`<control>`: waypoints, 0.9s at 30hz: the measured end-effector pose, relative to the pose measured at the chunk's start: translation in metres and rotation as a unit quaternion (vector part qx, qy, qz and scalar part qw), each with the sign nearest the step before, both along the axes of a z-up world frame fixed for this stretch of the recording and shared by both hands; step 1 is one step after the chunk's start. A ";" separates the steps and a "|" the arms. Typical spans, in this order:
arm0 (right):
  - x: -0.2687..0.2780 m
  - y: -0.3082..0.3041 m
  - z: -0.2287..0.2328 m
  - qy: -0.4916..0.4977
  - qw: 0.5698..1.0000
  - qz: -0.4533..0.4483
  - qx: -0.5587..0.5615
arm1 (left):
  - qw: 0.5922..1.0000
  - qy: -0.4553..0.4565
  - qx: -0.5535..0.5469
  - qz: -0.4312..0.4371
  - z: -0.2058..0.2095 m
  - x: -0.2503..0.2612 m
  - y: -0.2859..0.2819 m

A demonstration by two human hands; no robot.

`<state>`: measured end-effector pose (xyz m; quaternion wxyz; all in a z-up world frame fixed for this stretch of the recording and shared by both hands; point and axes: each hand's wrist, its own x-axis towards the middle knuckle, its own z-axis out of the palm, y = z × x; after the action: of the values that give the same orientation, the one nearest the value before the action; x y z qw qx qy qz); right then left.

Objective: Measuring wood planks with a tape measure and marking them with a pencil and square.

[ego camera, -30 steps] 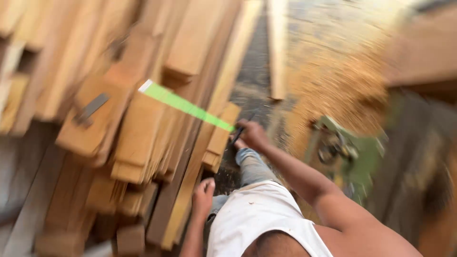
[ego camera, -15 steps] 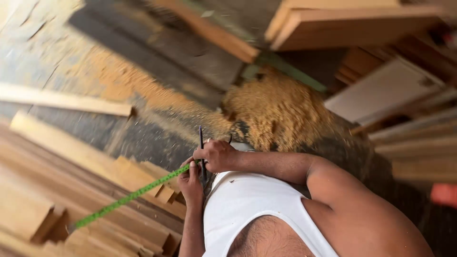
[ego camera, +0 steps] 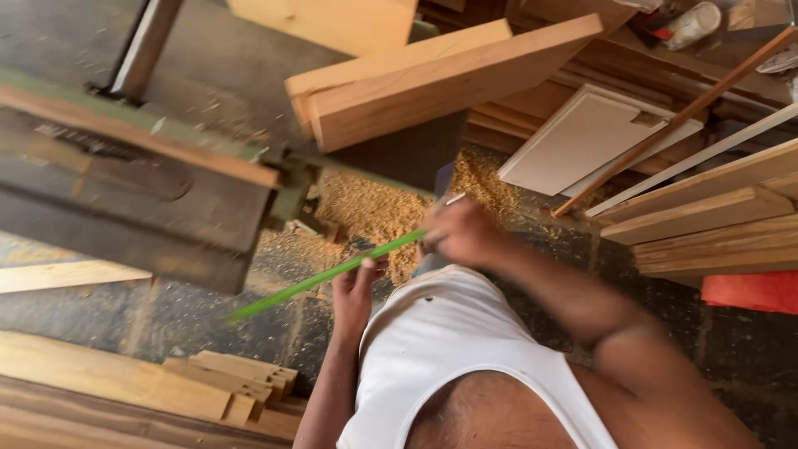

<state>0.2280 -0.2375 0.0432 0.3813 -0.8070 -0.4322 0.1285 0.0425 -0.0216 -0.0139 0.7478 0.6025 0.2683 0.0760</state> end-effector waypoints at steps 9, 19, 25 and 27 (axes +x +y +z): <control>0.189 -0.202 0.164 -0.521 0.753 -0.036 -0.401 | 0.921 0.087 0.284 -0.253 0.005 0.103 -0.082; 0.245 -0.141 0.139 -0.708 0.576 0.053 -0.405 | 0.889 0.105 0.367 -0.252 -0.002 0.081 -0.094; 0.249 -0.105 0.159 -0.799 0.501 0.053 -0.328 | 0.900 0.165 0.367 -0.165 -0.018 0.036 -0.098; 0.255 -0.102 0.159 -0.802 0.510 0.060 -0.306 | 0.903 0.182 0.355 -0.159 -0.014 0.031 -0.100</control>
<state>0.4833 -0.3394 0.2020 -0.4069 -0.6052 -0.5354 -0.4261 0.0732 -0.1214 -0.0277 0.4247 0.8661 0.2557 -0.0648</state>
